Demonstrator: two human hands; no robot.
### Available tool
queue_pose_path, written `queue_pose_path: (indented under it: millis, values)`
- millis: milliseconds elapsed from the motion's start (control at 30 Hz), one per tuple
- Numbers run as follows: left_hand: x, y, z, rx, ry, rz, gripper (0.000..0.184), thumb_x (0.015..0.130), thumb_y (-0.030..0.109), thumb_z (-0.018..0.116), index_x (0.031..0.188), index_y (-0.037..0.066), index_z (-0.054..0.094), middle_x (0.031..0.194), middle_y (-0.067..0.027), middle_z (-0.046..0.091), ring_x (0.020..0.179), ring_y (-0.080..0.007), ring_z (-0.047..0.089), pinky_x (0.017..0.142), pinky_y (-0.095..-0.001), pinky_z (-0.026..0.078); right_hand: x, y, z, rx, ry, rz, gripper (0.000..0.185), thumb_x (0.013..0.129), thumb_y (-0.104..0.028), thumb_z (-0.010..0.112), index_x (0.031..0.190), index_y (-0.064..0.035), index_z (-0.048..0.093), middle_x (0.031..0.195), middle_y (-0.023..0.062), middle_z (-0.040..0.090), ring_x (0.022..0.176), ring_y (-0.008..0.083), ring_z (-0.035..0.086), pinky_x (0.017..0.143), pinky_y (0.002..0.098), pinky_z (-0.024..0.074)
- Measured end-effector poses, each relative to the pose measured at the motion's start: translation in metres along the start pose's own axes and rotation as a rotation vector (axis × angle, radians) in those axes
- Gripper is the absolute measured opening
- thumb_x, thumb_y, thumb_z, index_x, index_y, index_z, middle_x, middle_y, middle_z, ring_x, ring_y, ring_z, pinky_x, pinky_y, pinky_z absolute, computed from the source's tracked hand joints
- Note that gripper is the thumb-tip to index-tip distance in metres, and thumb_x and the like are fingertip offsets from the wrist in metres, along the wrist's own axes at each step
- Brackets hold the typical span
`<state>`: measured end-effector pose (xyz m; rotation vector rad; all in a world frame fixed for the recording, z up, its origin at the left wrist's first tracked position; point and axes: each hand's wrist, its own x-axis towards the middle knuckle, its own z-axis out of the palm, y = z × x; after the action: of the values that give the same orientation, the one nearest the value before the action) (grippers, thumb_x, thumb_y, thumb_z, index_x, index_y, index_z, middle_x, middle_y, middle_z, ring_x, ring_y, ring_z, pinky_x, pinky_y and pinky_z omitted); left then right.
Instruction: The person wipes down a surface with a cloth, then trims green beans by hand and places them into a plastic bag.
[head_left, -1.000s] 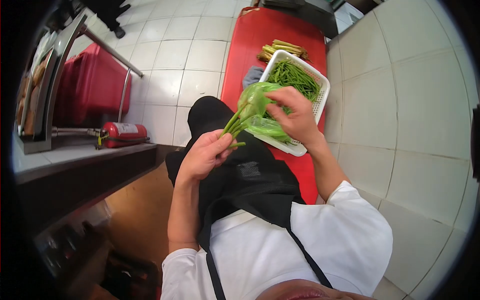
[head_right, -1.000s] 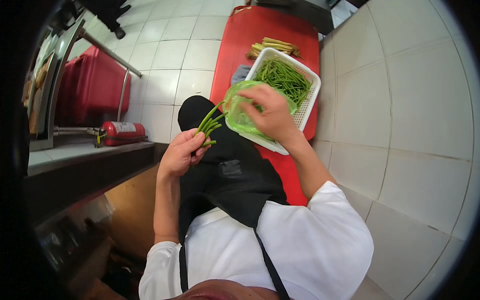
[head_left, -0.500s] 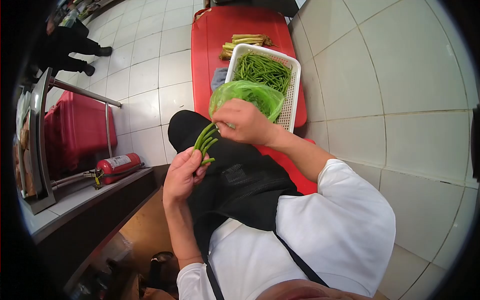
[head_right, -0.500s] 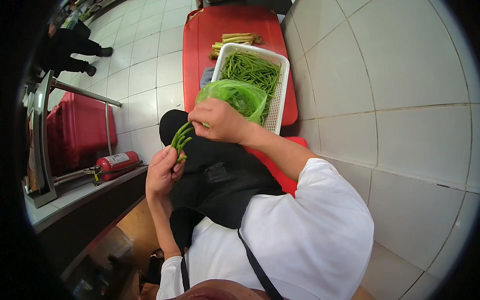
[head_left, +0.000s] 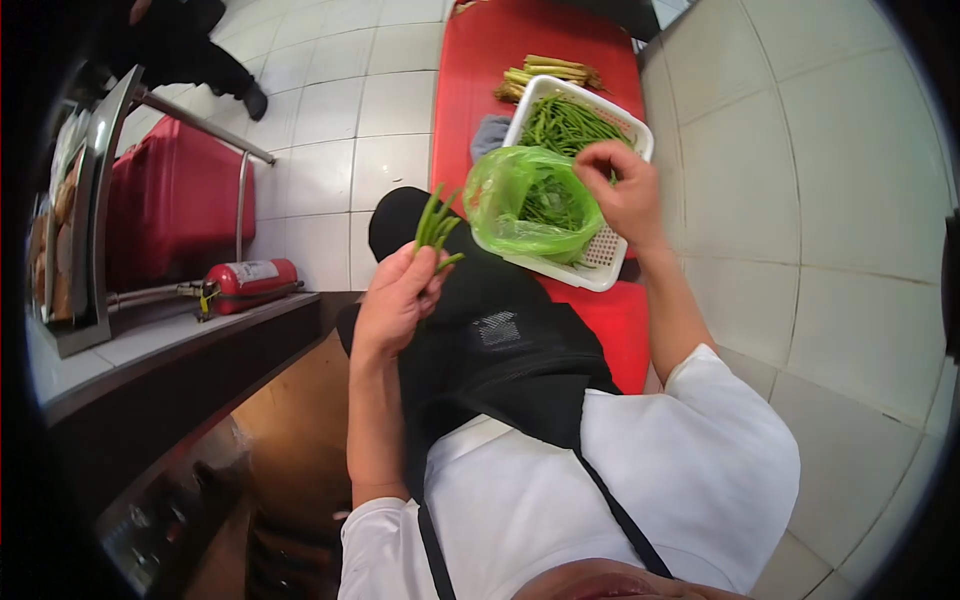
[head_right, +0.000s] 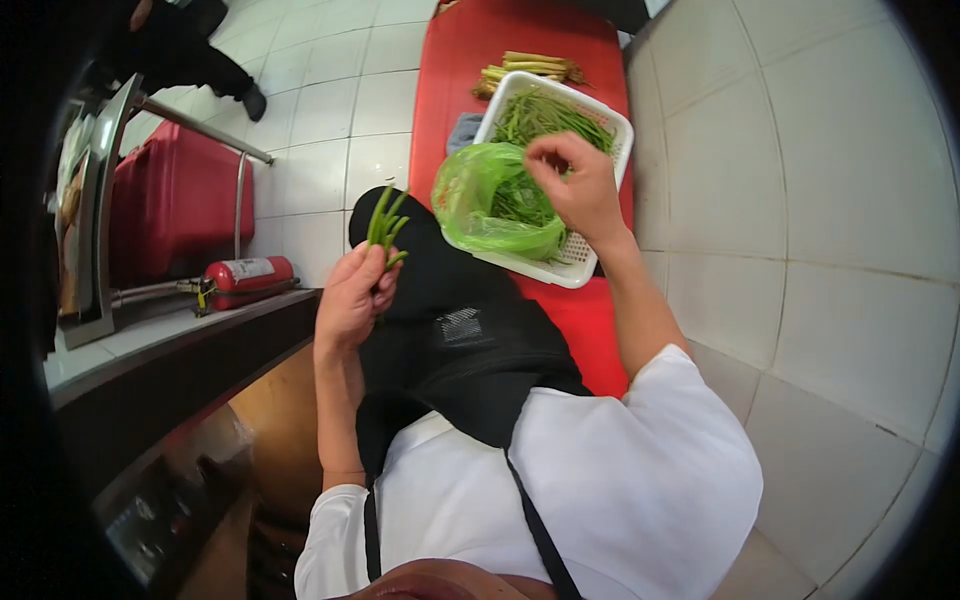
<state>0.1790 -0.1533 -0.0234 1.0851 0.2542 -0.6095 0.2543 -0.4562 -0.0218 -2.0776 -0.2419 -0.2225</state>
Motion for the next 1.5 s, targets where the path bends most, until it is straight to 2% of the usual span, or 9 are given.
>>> queue_pose_path:
  millis: [133,267,367,467,533,600,700,900,1500]
  values:
    - [0.006,-0.008,-0.002,-0.044,-0.038,0.017,0.028,0.101,0.033,0.052,0.099,0.006,0.057,0.070,0.0041,0.048,0.052,-0.0026,0.038,0.045,-0.0165,0.027,-0.019,0.025,0.017,-0.515,-0.365,-0.219,0.024,0.079,-0.005,0.070,0.103,-0.0062,0.069,0.098,0.0140,0.063,0.087,0.0257,0.063,0.079,0.0349,0.0504]
    - [0.003,-0.008,-0.002,0.065,-0.016,0.019,0.027,0.101,0.034,0.053,0.099,0.007,0.058,0.070,0.0052,0.048,0.053,-0.0024,0.038,0.045,-0.0168,0.028,-0.024,-0.035,0.039,0.025,-0.314,-0.098,0.033,0.089,-0.016,0.068,0.119,-0.0038,0.063,0.124,0.0138,0.058,0.111,0.0265,0.058,0.091,0.0381,0.0465]
    - [0.009,-0.011,-0.002,0.145,-0.068,0.016,0.025,0.101,0.033,0.053,0.098,0.008,0.058,0.071,0.0057,0.049,0.053,-0.0021,0.039,0.046,-0.0174,0.030,-0.010,-0.071,0.062,0.119,-0.303,-0.414,0.041,0.096,-0.034,0.058,0.126,-0.0050,0.058,0.133,0.0158,0.052,0.118,0.0274,0.054,0.095,0.0374,0.0441]
    - [0.006,-0.014,0.004,0.222,-0.064,0.040,0.023,0.101,0.032,0.052,0.096,0.010,0.058,0.071,0.0060,0.050,0.054,-0.0022,0.040,0.048,-0.0181,0.033,0.008,-0.068,0.084,0.162,-0.293,-0.203,0.052,0.100,-0.046,0.045,0.131,-0.0053,0.054,0.135,0.0138,0.050,0.120,0.0256,0.051,0.097,0.0376,0.0420]
    - [0.004,-0.021,-0.001,0.204,-0.045,0.076,0.023,0.101,0.032,0.053,0.094,0.010,0.058,0.071,0.0054,0.050,0.054,-0.0026,0.040,0.047,-0.0182,0.033,0.012,-0.054,0.095,0.642,-0.446,0.347,0.046,0.104,-0.040,0.038,0.133,-0.0060,0.050,0.131,0.0100,0.051,0.120,0.0220,0.052,0.095,0.0368,0.0441]
    - [0.004,-0.023,-0.003,0.182,-0.016,0.074,0.024,0.101,0.032,0.052,0.092,0.010,0.057,0.071,0.0048,0.050,0.054,-0.0029,0.041,0.047,-0.0182,0.034,0.012,-0.045,0.109,0.981,-0.464,0.502,0.037,0.104,-0.031,0.042,0.125,-0.0019,0.052,0.115,0.0100,0.058,0.102,0.0206,0.062,0.084,0.0318,0.0500]
    - [0.011,-0.029,-0.006,0.141,-0.031,0.066,0.025,0.101,0.034,0.051,0.090,0.011,0.056,0.073,0.0049,0.050,0.055,-0.0020,0.042,0.047,-0.0178,0.034,0.001,-0.066,0.121,0.630,-0.467,0.295,0.022,0.099,-0.018,0.052,0.110,-0.0004,0.060,0.095,0.0051,0.063,0.087,0.0120,0.059,0.074,0.0278,0.0490]
    - [0.008,-0.018,-0.002,0.091,-0.019,0.002,0.029,0.102,0.036,0.049,0.086,0.012,0.053,0.070,0.0066,0.046,0.054,-0.0015,0.039,0.044,-0.0190,0.030,-0.005,-0.081,0.111,0.088,-0.417,-0.280,0.016,0.082,-0.007,0.070,0.096,-0.0016,0.068,0.085,0.0100,0.064,0.075,0.0224,0.062,0.068,0.0300,0.0499]
    - [-0.004,0.000,-0.010,0.142,-0.049,0.116,0.021,0.100,0.027,0.053,0.098,0.006,0.059,0.080,0.0023,0.057,0.061,-0.0034,0.047,0.052,-0.0183,0.039,-0.007,-0.064,0.102,0.609,-0.539,0.190,0.015,0.088,-0.001,0.066,0.103,0.0032,0.069,0.085,0.0078,0.068,0.068,0.0125,0.063,0.062,0.0252,0.0519]
